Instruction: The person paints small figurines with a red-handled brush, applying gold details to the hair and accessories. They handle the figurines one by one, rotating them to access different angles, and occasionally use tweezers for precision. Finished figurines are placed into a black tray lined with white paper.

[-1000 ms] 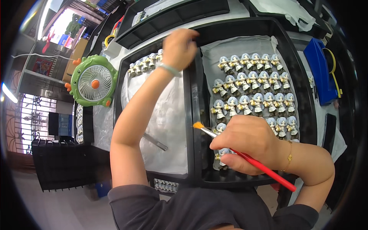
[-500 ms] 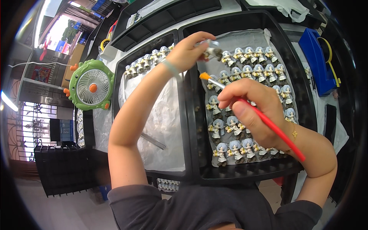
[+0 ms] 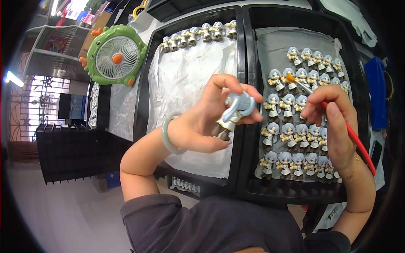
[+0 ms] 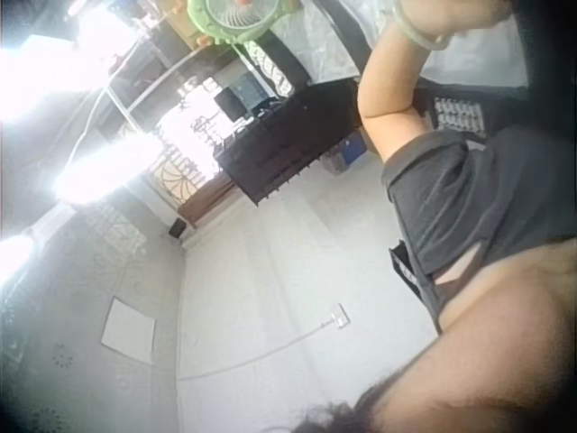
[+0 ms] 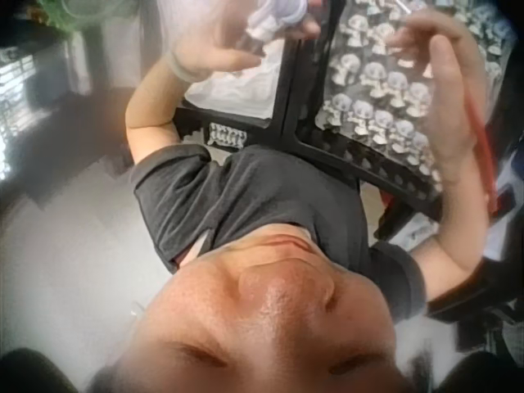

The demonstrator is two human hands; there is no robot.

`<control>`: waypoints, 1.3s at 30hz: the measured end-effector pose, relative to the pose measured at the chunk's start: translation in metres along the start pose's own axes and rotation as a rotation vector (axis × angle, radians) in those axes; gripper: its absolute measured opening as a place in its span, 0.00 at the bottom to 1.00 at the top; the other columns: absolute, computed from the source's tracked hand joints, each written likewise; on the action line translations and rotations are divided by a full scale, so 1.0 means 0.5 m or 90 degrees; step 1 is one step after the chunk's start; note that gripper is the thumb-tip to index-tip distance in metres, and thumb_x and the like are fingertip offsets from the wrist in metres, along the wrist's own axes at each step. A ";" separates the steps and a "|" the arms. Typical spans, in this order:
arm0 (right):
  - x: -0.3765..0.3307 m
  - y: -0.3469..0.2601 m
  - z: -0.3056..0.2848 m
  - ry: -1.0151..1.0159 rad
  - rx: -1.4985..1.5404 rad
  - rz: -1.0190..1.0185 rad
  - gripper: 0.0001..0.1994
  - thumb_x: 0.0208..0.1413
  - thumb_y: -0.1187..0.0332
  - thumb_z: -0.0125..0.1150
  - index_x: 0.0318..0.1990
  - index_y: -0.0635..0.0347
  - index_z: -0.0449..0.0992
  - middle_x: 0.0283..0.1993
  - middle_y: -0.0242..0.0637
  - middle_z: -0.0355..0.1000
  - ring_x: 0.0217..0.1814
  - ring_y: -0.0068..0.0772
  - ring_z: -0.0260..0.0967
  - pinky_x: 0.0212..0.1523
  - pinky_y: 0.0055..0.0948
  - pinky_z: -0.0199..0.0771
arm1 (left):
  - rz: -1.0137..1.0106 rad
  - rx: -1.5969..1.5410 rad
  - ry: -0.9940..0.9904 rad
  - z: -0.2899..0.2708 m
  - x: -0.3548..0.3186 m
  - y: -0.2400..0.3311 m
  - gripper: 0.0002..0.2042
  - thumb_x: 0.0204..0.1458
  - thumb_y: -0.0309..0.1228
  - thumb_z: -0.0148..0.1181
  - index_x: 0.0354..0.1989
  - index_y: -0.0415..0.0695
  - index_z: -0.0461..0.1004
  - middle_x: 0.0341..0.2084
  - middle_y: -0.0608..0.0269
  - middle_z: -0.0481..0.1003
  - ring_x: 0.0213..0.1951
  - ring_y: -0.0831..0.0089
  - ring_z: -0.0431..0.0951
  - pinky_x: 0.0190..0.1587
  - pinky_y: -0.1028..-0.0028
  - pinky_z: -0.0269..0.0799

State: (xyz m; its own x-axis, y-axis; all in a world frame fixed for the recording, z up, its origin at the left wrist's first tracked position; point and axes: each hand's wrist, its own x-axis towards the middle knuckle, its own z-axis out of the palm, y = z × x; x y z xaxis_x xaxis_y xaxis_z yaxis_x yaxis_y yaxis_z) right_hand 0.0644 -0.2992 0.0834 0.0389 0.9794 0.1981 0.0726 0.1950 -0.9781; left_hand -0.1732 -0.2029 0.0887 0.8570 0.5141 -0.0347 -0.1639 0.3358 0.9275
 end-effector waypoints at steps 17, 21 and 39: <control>0.001 0.006 -0.003 -0.020 -0.047 0.025 0.18 0.57 0.55 0.41 0.38 0.60 0.69 0.29 0.30 0.67 0.32 0.16 0.61 0.33 0.17 0.58 | 0.278 1.008 0.016 0.004 -0.005 0.023 0.29 0.20 0.45 0.68 0.36 0.44 0.71 0.21 0.65 0.62 0.24 0.67 0.62 0.30 0.71 0.52; -0.002 0.006 -0.004 -0.027 -0.054 0.029 0.18 0.57 0.55 0.41 0.38 0.61 0.69 0.29 0.30 0.67 0.32 0.17 0.62 0.34 0.17 0.60 | 0.290 1.010 0.025 0.004 -0.005 0.019 0.30 0.19 0.45 0.68 0.35 0.44 0.71 0.21 0.65 0.61 0.24 0.67 0.61 0.30 0.71 0.52; -0.001 0.013 0.037 -0.266 -0.257 -0.369 0.09 0.45 0.62 0.59 0.29 0.56 0.74 0.19 0.32 0.66 0.20 0.33 0.62 0.20 0.28 0.62 | 0.275 0.984 -0.021 0.016 0.000 0.017 0.31 0.23 0.44 0.71 0.40 0.44 0.71 0.20 0.68 0.61 0.23 0.69 0.62 0.29 0.72 0.52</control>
State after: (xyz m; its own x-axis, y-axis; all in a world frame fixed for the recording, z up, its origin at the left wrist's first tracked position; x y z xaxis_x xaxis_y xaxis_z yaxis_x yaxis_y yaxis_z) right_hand 0.0466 -0.2975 0.0757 -0.4835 0.6834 0.5470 0.3240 0.7202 -0.6134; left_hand -0.1708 -0.2065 0.0994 0.8926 0.3318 0.3054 0.2255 -0.9149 0.3348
